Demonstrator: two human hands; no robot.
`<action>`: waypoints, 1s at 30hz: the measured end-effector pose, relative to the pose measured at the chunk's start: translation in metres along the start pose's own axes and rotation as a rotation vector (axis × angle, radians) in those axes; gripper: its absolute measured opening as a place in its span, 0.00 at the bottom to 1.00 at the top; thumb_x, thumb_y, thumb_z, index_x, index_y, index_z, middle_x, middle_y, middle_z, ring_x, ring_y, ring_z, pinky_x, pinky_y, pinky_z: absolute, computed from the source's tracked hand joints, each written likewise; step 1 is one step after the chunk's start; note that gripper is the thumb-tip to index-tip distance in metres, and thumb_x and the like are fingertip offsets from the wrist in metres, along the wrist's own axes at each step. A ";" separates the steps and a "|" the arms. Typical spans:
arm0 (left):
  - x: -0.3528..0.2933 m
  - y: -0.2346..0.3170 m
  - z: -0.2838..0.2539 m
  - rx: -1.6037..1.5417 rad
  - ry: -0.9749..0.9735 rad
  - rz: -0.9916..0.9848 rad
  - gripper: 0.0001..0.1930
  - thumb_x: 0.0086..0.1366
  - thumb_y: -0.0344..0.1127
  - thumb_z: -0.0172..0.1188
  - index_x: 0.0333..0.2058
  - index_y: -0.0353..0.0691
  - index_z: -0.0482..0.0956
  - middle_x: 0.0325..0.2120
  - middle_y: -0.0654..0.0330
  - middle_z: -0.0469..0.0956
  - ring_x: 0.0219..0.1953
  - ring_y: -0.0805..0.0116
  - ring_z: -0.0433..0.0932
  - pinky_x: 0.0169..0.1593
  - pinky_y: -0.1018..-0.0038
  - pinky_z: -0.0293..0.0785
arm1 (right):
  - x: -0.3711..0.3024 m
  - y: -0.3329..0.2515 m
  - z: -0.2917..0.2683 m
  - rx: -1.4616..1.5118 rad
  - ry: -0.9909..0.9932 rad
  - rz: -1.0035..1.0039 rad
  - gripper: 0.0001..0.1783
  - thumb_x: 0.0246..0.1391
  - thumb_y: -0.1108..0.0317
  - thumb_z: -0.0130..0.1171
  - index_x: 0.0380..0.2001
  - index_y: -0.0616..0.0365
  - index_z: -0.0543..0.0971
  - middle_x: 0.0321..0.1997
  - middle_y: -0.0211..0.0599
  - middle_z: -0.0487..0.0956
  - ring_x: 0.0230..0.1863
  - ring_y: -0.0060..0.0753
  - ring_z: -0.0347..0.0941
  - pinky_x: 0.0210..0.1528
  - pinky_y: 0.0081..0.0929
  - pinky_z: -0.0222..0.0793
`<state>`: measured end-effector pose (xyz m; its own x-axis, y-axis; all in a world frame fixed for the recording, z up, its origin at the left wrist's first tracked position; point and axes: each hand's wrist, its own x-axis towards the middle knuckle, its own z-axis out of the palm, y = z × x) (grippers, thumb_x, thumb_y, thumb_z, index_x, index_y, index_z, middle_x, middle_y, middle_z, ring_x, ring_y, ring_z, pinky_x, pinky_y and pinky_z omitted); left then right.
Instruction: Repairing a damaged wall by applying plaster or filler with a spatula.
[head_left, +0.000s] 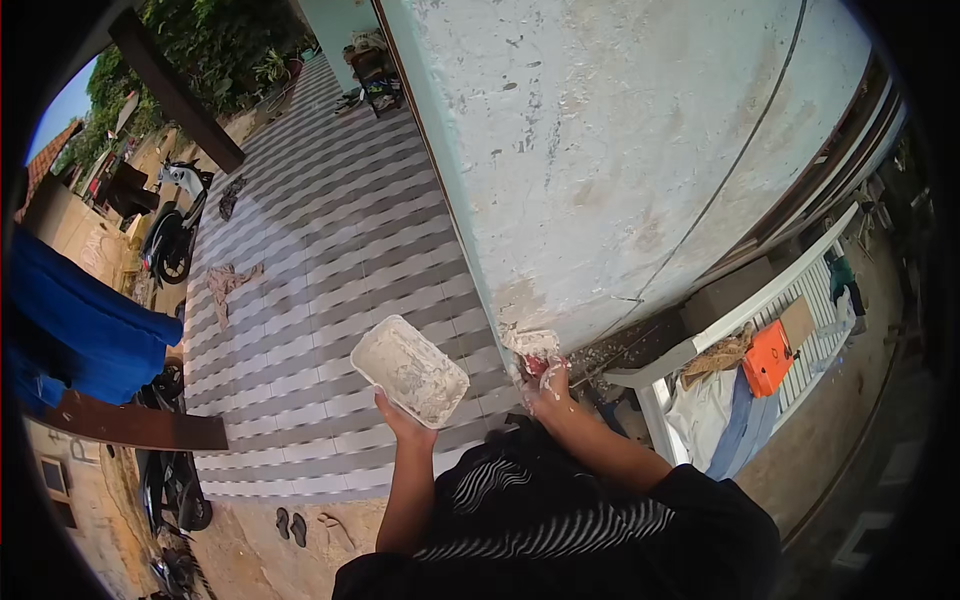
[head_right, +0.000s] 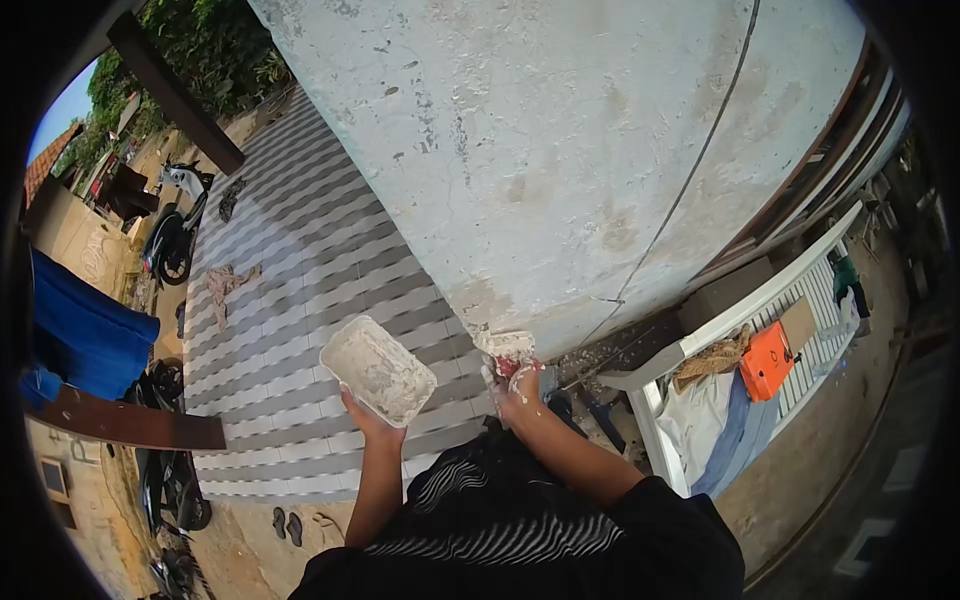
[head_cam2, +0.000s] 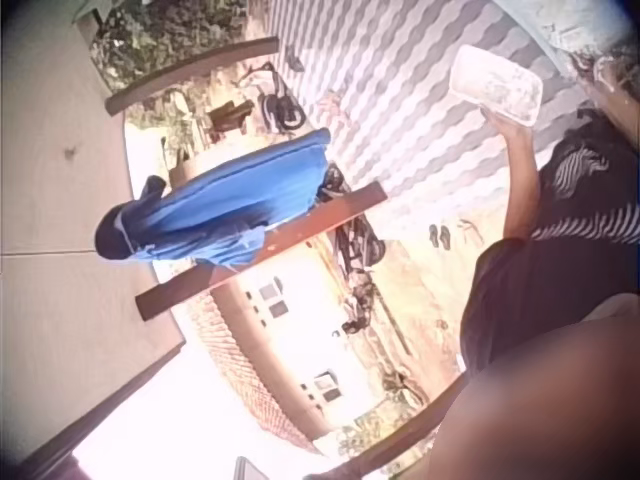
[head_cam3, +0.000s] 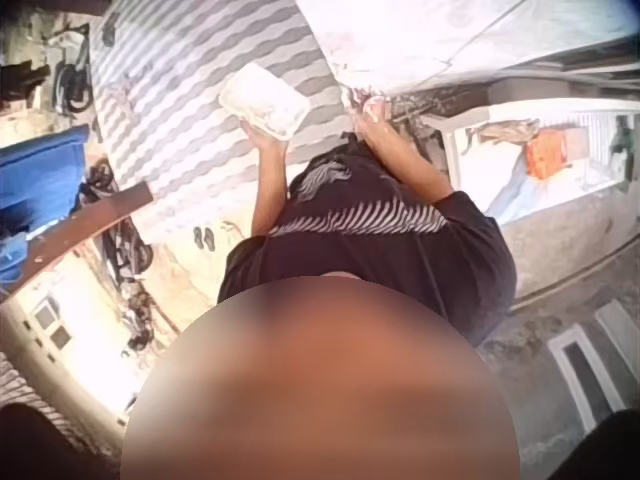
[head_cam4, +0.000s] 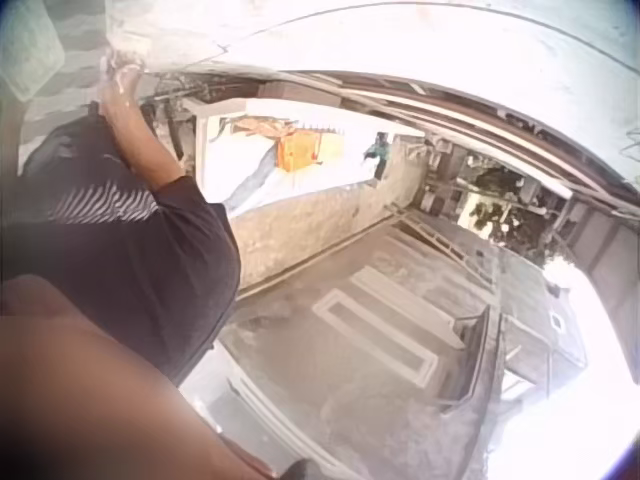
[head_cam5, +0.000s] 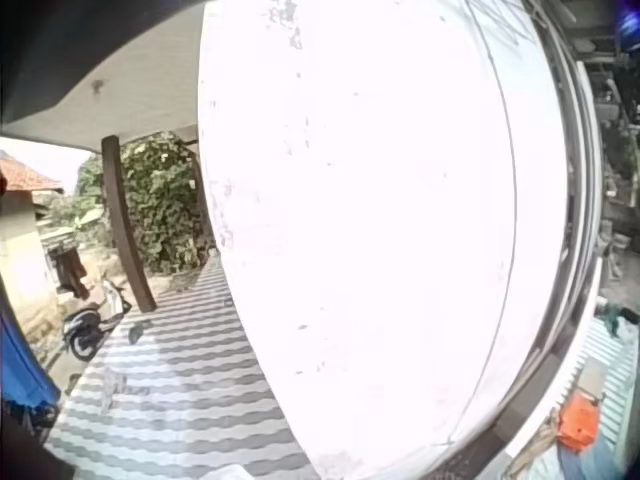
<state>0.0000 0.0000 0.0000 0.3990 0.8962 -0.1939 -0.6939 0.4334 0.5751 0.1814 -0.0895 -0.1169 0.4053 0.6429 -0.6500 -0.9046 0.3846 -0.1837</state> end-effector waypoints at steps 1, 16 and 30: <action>0.000 0.002 -0.001 0.010 0.011 0.003 0.39 0.58 0.63 0.45 0.62 0.45 0.51 0.56 0.54 0.62 0.56 0.50 0.65 0.55 0.52 0.66 | -0.011 0.000 0.011 0.056 0.002 -0.027 0.20 0.60 0.57 0.45 0.51 0.56 0.67 0.47 0.41 0.72 0.43 0.44 0.72 0.48 0.45 0.70; 0.032 0.000 -0.005 0.061 0.000 -0.075 0.39 0.58 0.62 0.44 0.62 0.45 0.50 0.57 0.54 0.61 0.56 0.51 0.65 0.56 0.52 0.66 | -0.008 -0.005 0.039 0.197 0.039 -0.045 0.18 0.53 0.74 0.42 0.48 0.66 0.67 0.48 0.50 0.71 0.48 0.50 0.70 0.51 0.51 0.69; 0.033 0.010 -0.016 0.052 0.055 -0.020 0.38 0.59 0.62 0.44 0.62 0.45 0.51 0.57 0.54 0.61 0.56 0.51 0.65 0.56 0.53 0.65 | -0.028 -0.033 0.088 0.166 0.108 -0.007 0.18 0.51 0.73 0.40 0.44 0.73 0.66 0.45 0.57 0.72 0.49 0.56 0.69 0.56 0.55 0.65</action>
<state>-0.0038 0.0353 -0.0134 0.3783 0.8918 -0.2481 -0.6536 0.4472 0.6106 0.2118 -0.0615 -0.0276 0.3874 0.5682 -0.7260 -0.8639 0.4986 -0.0708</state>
